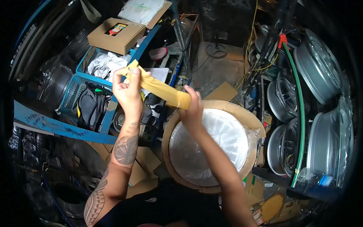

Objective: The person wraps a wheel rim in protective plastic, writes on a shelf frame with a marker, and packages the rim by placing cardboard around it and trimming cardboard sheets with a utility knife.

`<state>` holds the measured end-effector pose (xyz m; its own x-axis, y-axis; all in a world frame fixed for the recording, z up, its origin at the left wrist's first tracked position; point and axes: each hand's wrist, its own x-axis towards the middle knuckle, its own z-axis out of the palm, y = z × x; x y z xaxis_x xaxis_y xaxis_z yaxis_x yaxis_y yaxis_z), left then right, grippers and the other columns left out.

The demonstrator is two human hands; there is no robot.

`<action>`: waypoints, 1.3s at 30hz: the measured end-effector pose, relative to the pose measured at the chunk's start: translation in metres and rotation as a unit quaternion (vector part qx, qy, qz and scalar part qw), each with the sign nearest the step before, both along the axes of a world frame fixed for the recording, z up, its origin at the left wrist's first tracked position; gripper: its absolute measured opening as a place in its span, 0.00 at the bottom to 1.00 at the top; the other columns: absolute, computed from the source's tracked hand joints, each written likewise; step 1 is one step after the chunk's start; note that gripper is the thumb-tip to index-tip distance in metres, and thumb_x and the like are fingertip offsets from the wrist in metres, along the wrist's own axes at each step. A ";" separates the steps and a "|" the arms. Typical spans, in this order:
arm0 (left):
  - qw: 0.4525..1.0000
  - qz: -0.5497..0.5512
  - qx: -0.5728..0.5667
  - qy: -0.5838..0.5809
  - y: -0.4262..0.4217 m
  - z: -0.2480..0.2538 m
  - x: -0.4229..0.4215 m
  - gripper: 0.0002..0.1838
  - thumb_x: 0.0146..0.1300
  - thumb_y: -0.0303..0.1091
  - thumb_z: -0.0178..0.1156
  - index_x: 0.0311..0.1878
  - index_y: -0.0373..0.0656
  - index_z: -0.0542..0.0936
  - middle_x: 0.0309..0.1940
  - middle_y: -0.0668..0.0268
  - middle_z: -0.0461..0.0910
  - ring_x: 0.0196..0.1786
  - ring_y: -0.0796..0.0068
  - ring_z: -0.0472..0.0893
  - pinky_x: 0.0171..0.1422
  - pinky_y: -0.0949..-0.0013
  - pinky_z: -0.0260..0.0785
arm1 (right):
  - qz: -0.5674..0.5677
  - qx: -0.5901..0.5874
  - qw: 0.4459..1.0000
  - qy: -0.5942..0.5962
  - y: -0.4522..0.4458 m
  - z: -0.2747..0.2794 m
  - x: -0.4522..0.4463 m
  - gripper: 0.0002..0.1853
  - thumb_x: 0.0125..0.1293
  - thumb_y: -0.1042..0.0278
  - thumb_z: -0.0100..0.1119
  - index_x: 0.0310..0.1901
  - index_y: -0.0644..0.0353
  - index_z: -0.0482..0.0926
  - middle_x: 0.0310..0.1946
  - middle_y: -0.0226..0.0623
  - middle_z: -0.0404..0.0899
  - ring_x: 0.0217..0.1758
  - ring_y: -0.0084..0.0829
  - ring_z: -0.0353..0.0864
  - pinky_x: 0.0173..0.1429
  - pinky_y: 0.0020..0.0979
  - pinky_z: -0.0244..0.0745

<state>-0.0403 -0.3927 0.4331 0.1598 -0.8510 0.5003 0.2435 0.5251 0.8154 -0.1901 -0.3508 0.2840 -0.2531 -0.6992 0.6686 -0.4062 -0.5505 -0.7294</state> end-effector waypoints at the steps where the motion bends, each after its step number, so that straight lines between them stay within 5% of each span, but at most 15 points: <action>1: 0.999 0.045 0.010 0.024 -0.020 -0.022 0.013 0.10 0.75 0.26 0.61 0.52 0.37 0.71 0.35 0.57 0.84 0.37 0.66 0.89 0.44 0.66 0.83 | -0.036 -0.058 0.995 0.074 -0.016 -0.001 -0.012 0.37 0.55 0.81 0.64 0.70 0.57 0.68 0.50 0.44 0.79 0.54 0.45 0.79 0.62 0.45 0.73; 5: 0.968 0.211 0.138 0.005 -0.041 -0.156 0.064 0.10 0.76 0.34 0.61 0.45 0.37 0.74 0.35 0.60 0.82 0.30 0.70 0.85 0.30 0.70 0.83 | 0.073 0.017 0.930 0.359 -0.067 0.011 -0.053 0.29 0.63 0.79 0.58 0.64 0.40 0.78 0.51 0.36 0.79 0.57 0.41 0.79 0.66 0.43 0.70; 7: 0.955 0.203 0.215 -0.027 -0.021 -0.245 0.080 0.12 0.77 0.38 0.61 0.43 0.39 0.78 0.26 0.64 0.81 0.24 0.76 0.80 0.20 0.75 0.68 | 0.122 0.047 0.865 0.485 -0.100 0.015 -0.060 0.26 0.68 0.75 0.55 0.62 0.33 0.81 0.51 0.32 0.80 0.58 0.38 0.79 0.70 0.42 0.65; 11: 0.831 0.413 0.259 -0.268 0.021 -0.353 0.091 0.13 0.65 0.37 0.69 0.31 0.36 0.83 0.20 0.63 0.79 0.24 0.74 0.77 0.33 0.64 0.69 | 0.189 0.051 0.708 0.678 -0.159 -0.038 -0.047 0.24 0.72 0.67 0.50 0.64 0.26 0.81 0.50 0.29 0.81 0.61 0.33 0.79 0.71 0.38 0.65; 16: 0.850 0.272 0.382 -0.241 0.094 -0.348 0.126 0.19 0.65 0.36 0.66 0.22 0.38 0.72 0.18 0.66 0.72 0.25 0.74 0.71 0.31 0.60 0.68 | 0.187 0.221 0.628 0.722 -0.210 -0.111 -0.083 0.25 0.71 0.69 0.51 0.64 0.26 0.82 0.59 0.30 0.83 0.67 0.32 0.79 0.72 0.41 0.67; 19: 0.799 0.049 0.513 -0.309 0.169 -0.458 0.154 0.16 0.64 0.43 0.66 0.37 0.37 0.80 0.31 0.54 0.83 0.39 0.59 0.83 0.43 0.54 0.75 | 0.209 0.375 0.647 0.630 -0.198 -0.105 -0.098 0.27 0.63 0.76 0.57 0.58 0.30 0.87 0.58 0.33 0.86 0.64 0.38 0.82 0.67 0.42 0.76; 22: 0.683 -0.197 0.364 -0.601 0.189 -0.445 0.140 0.24 0.65 0.49 0.65 0.53 0.37 0.81 0.42 0.46 0.86 0.52 0.43 0.84 0.52 0.49 0.77 | 0.258 0.543 0.591 0.538 -0.201 -0.127 -0.113 0.30 0.59 0.79 0.57 0.58 0.33 0.87 0.61 0.35 0.85 0.65 0.43 0.82 0.67 0.41 0.78; 25: 0.605 -0.238 0.408 -0.641 0.134 -0.375 0.144 0.23 0.71 0.49 0.61 0.60 0.43 0.81 0.47 0.47 0.86 0.52 0.43 0.85 0.54 0.47 0.77 | 0.235 0.534 0.639 0.501 -0.201 -0.147 -0.117 0.28 0.59 0.77 0.59 0.57 0.32 0.88 0.60 0.37 0.85 0.65 0.42 0.83 0.65 0.41 0.80; 26: 0.625 -0.175 0.382 -0.658 0.108 -0.313 0.120 0.22 0.72 0.48 0.60 0.62 0.45 0.81 0.49 0.50 0.86 0.52 0.48 0.86 0.54 0.49 0.78 | 0.238 0.556 0.628 0.490 -0.198 -0.137 -0.115 0.24 0.62 0.74 0.60 0.58 0.39 0.88 0.61 0.39 0.84 0.65 0.44 0.82 0.66 0.42 0.79; 28: 0.804 -0.204 0.505 -0.237 0.079 -0.289 0.101 0.27 0.74 0.49 0.59 0.72 0.51 0.75 0.58 0.58 0.84 0.59 0.59 0.82 0.57 0.56 0.76 | 0.173 0.550 0.620 0.532 -0.204 -0.162 -0.115 0.21 0.56 0.72 0.63 0.52 0.43 0.90 0.53 0.42 0.87 0.56 0.46 0.86 0.58 0.43 0.80; 29: 0.818 -0.281 0.461 -0.198 0.062 -0.275 0.096 0.31 0.74 0.48 0.60 0.76 0.49 0.70 0.63 0.59 0.80 0.64 0.62 0.78 0.62 0.59 0.73 | 0.139 0.548 0.615 0.550 -0.202 -0.168 -0.115 0.20 0.53 0.71 0.65 0.49 0.45 0.91 0.48 0.44 0.89 0.51 0.47 0.88 0.54 0.44 0.81; 33: 0.756 -0.291 0.506 -0.297 0.026 -0.214 0.032 0.40 0.72 0.43 0.61 0.82 0.41 0.60 0.74 0.59 0.71 0.72 0.65 0.70 0.76 0.68 0.61 | 0.093 0.621 0.670 0.396 -0.194 -0.191 -0.120 0.16 0.54 0.64 0.68 0.46 0.49 0.91 0.47 0.42 0.89 0.48 0.45 0.88 0.53 0.45 0.80; 35: 0.756 -0.360 0.478 -0.266 0.018 -0.230 0.044 0.38 0.69 0.36 0.60 0.81 0.38 0.61 0.73 0.63 0.71 0.74 0.70 0.68 0.79 0.70 0.55 | 0.079 0.623 0.741 0.236 -0.180 -0.143 -0.119 0.18 0.54 0.64 0.67 0.48 0.49 0.90 0.47 0.41 0.90 0.48 0.44 0.88 0.54 0.45 0.80; 38: 0.710 -0.332 0.568 -0.252 0.021 -0.190 0.028 0.36 0.65 0.33 0.57 0.78 0.40 0.66 0.70 0.66 0.75 0.70 0.73 0.71 0.76 0.71 0.58 | 0.179 0.505 0.773 0.339 -0.211 -0.179 -0.156 0.19 0.54 0.68 0.66 0.50 0.50 0.89 0.46 0.40 0.90 0.47 0.41 0.88 0.52 0.43 0.80; 39: 0.721 -0.364 0.521 -0.276 0.016 -0.224 0.045 0.38 0.63 0.35 0.58 0.78 0.40 0.66 0.70 0.66 0.75 0.69 0.73 0.72 0.76 0.70 0.58 | 0.182 0.500 0.765 0.362 -0.220 -0.196 -0.179 0.20 0.54 0.70 0.65 0.51 0.51 0.89 0.46 0.40 0.90 0.46 0.40 0.88 0.51 0.42 0.81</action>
